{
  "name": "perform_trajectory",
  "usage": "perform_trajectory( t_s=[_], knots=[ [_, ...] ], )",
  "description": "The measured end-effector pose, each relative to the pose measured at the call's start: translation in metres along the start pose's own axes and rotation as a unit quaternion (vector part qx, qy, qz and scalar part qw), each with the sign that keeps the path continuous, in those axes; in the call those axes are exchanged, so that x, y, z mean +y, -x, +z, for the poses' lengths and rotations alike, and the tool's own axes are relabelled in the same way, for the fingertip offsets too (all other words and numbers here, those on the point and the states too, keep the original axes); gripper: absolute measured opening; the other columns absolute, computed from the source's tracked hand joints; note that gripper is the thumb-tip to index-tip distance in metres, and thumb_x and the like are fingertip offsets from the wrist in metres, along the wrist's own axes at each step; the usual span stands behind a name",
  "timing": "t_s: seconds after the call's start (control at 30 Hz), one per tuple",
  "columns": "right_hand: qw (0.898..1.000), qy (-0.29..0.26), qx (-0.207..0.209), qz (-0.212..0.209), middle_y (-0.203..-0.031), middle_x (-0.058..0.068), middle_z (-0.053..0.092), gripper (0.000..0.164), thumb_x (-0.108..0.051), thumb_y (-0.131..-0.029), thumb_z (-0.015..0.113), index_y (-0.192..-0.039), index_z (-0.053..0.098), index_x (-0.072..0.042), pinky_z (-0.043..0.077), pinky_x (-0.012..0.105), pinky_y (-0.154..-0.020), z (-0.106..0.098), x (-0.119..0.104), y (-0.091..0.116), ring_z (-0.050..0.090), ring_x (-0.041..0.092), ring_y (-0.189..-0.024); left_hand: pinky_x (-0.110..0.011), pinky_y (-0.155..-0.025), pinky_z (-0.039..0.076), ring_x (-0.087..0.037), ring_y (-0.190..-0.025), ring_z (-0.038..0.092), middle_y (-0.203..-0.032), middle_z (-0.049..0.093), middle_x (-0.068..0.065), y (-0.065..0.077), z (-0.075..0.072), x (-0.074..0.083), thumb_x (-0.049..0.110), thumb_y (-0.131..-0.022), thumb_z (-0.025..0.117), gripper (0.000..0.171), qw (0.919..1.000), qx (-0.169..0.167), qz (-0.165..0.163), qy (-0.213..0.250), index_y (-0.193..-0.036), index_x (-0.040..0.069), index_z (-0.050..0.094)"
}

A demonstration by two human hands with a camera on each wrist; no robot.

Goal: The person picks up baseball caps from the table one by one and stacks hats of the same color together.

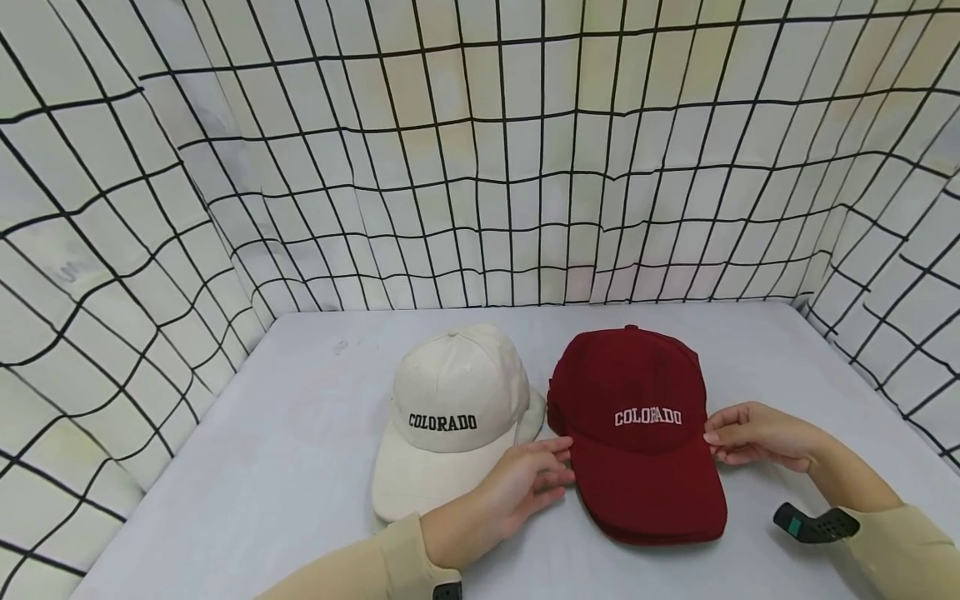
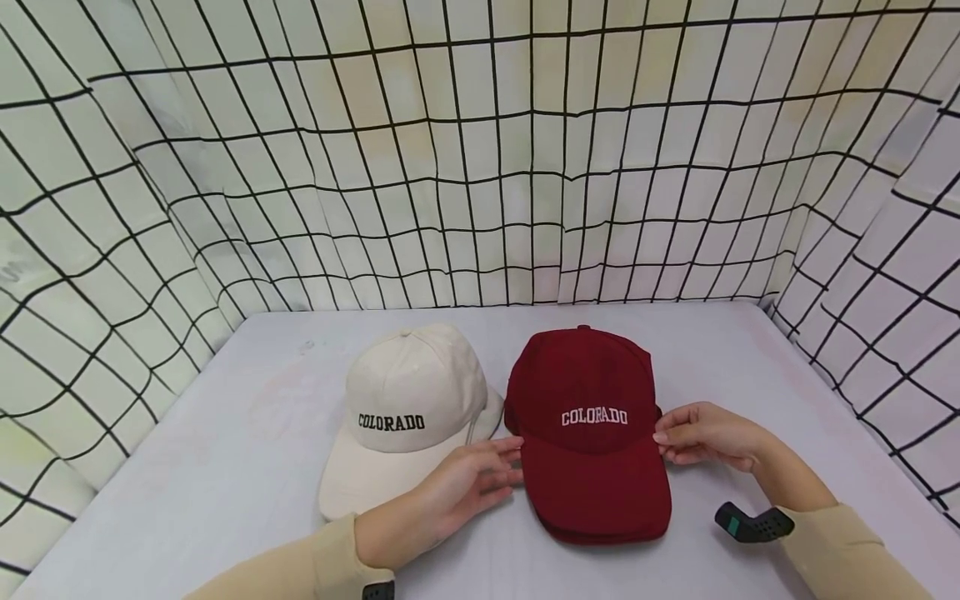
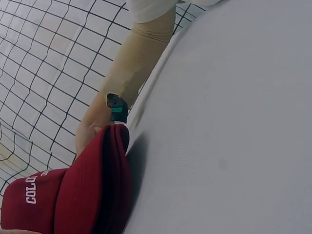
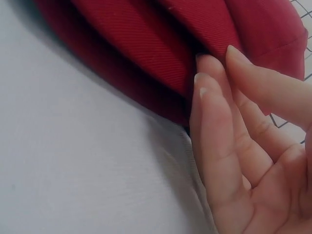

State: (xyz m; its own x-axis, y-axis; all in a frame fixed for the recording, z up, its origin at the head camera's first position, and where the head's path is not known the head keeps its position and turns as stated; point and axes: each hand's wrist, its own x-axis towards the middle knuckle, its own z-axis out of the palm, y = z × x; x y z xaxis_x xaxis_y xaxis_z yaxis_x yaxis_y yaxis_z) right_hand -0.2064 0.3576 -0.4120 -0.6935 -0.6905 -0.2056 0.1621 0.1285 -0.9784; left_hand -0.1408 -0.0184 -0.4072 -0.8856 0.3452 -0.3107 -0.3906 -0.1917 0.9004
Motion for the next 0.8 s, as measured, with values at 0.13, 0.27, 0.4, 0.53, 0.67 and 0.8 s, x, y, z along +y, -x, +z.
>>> perform_trajectory(
  t_s=[0.13,0.27,0.4,0.53,0.67,0.8],
  knots=[
    [1.0,-0.009,-0.002,0.004,-0.091,-0.003,0.072,0.026,-0.001,-0.106,0.051,-0.104,0.074,-0.012,0.058,0.023,-0.079,0.001,0.0,0.001,0.068,0.005,-0.082,-0.035,-0.089,0.048,-0.011,-0.086,0.063,-0.128,0.06,-0.011,0.0,0.0,-0.002,-0.001,-0.087,0.052,0.055,0.9999,-0.001,0.001,-0.012,-0.142,-0.007,0.054],
    [1.0,-0.004,0.0,0.008,-0.09,-0.003,0.072,0.025,-0.002,-0.106,0.051,-0.104,0.074,-0.012,0.058,0.023,-0.079,0.002,0.001,0.002,0.067,0.005,-0.082,-0.036,-0.091,0.048,-0.011,-0.086,0.063,-0.129,0.059,-0.012,0.001,0.001,-0.003,-0.001,-0.087,0.052,0.056,0.9998,-0.005,0.0,-0.021,-0.142,-0.007,0.053],
    [1.0,0.018,0.013,0.005,-0.09,-0.003,0.071,0.025,-0.002,-0.106,0.051,-0.104,0.074,-0.012,0.058,0.026,-0.08,0.0,0.001,0.002,0.067,0.006,-0.082,-0.037,-0.091,0.048,-0.012,-0.088,0.064,-0.129,0.059,-0.012,0.001,0.002,0.0,0.0,-0.088,0.052,0.055,0.9997,-0.006,-0.003,-0.024,-0.143,-0.007,0.053],
    [0.998,0.052,0.027,0.006,-0.092,-0.002,0.069,0.023,-0.003,-0.106,0.052,-0.107,0.073,-0.011,0.059,0.028,-0.081,-0.001,-0.002,0.003,0.066,0.009,-0.084,-0.035,-0.09,0.048,-0.012,-0.089,0.064,-0.127,0.058,-0.012,0.002,0.0,0.004,0.0,-0.09,0.052,0.053,0.9996,-0.011,-0.008,-0.024,-0.143,-0.007,0.052],
    [0.992,0.117,0.043,0.008,-0.098,0.001,0.069,0.018,-0.005,-0.105,0.054,-0.112,0.07,-0.005,0.059,0.03,-0.082,-0.003,-0.007,0.007,0.066,0.012,-0.09,-0.038,-0.092,0.048,-0.015,-0.095,0.066,-0.129,0.057,-0.013,0.003,-0.003,0.005,0.001,-0.091,0.052,0.052,0.9991,-0.025,-0.015,-0.031,-0.143,-0.006,0.052],
    [0.98,0.19,0.056,0.009,-0.11,0.003,0.071,0.025,-0.01,-0.104,0.055,-0.121,0.069,0.001,0.058,0.031,-0.085,-0.005,-0.015,0.015,0.066,0.014,-0.1,-0.041,-0.094,0.049,-0.021,-0.104,0.068,-0.13,0.06,-0.012,0.006,-0.008,0.009,0.002,-0.093,0.054,0.05,0.9983,-0.033,-0.025,-0.042,-0.143,-0.004,0.054]
  ],
)
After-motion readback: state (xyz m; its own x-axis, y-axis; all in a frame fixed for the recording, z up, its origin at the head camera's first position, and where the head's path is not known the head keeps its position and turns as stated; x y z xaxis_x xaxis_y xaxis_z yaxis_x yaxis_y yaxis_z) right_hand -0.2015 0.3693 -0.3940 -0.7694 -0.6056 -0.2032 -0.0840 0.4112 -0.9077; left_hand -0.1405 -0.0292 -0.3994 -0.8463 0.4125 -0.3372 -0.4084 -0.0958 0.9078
